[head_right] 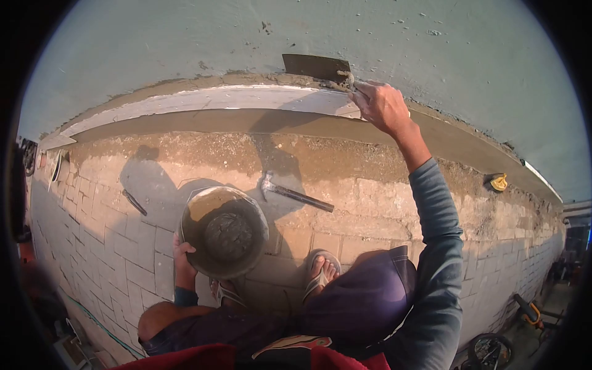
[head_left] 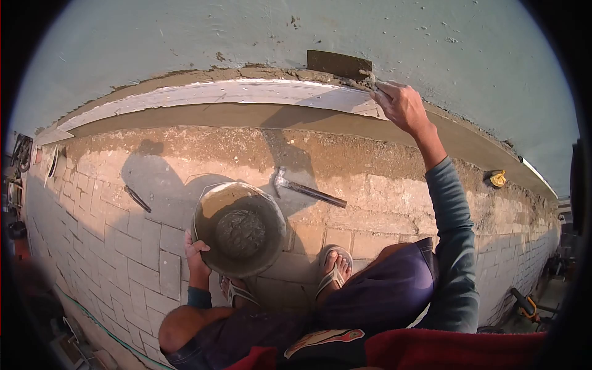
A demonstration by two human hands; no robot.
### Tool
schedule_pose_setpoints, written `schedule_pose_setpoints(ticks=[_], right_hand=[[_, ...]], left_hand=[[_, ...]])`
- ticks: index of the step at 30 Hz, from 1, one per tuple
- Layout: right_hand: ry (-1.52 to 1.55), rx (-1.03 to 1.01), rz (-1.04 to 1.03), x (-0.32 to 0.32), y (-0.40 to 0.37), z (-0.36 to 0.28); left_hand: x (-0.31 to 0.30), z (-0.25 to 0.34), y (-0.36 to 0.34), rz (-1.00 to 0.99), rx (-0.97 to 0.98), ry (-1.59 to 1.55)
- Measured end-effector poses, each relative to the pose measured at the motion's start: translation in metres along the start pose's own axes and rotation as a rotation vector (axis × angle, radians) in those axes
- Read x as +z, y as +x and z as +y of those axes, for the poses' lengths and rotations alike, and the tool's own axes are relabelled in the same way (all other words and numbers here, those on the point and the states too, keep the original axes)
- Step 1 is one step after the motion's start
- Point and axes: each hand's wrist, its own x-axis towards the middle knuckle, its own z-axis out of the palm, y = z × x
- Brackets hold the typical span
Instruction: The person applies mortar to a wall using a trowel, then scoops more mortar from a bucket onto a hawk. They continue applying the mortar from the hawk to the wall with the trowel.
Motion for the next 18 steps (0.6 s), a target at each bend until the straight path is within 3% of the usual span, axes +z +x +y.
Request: schedule_pose_setpoints(ticks=[2, 5, 10, 12, 16, 18], right_hand=[[0.084, -0.041, 0.132, -0.003, -0.004, -0.004], [-0.023, 0.021, 0.011, 0.002, -0.006, 0.012], [0.065, -0.039, 0.141, -0.005, -0.011, 0.008], [-0.009, 0.001, 0.036, -0.011, -0.011, 0.005], [0.102, 0.025, 0.03, -0.038, 0.002, -0.027], [0.068, 0.07, -0.334, -0.044, 0.018, -0.043]], left_hand=[[0.003, 0.0, 0.001, -0.012, 0.0, -0.001], [-0.007, -0.004, 0.002, -0.012, 0.006, 0.01], [-0.006, -0.004, 0.003, -0.022, -0.015, 0.0], [-0.01, -0.005, 0.004, 0.007, -0.001, 0.035], [-0.004, -0.003, 0.002, -0.004, -0.004, 0.011], [-0.004, -0.001, 0.002, 0.024, -0.009, 0.041]])
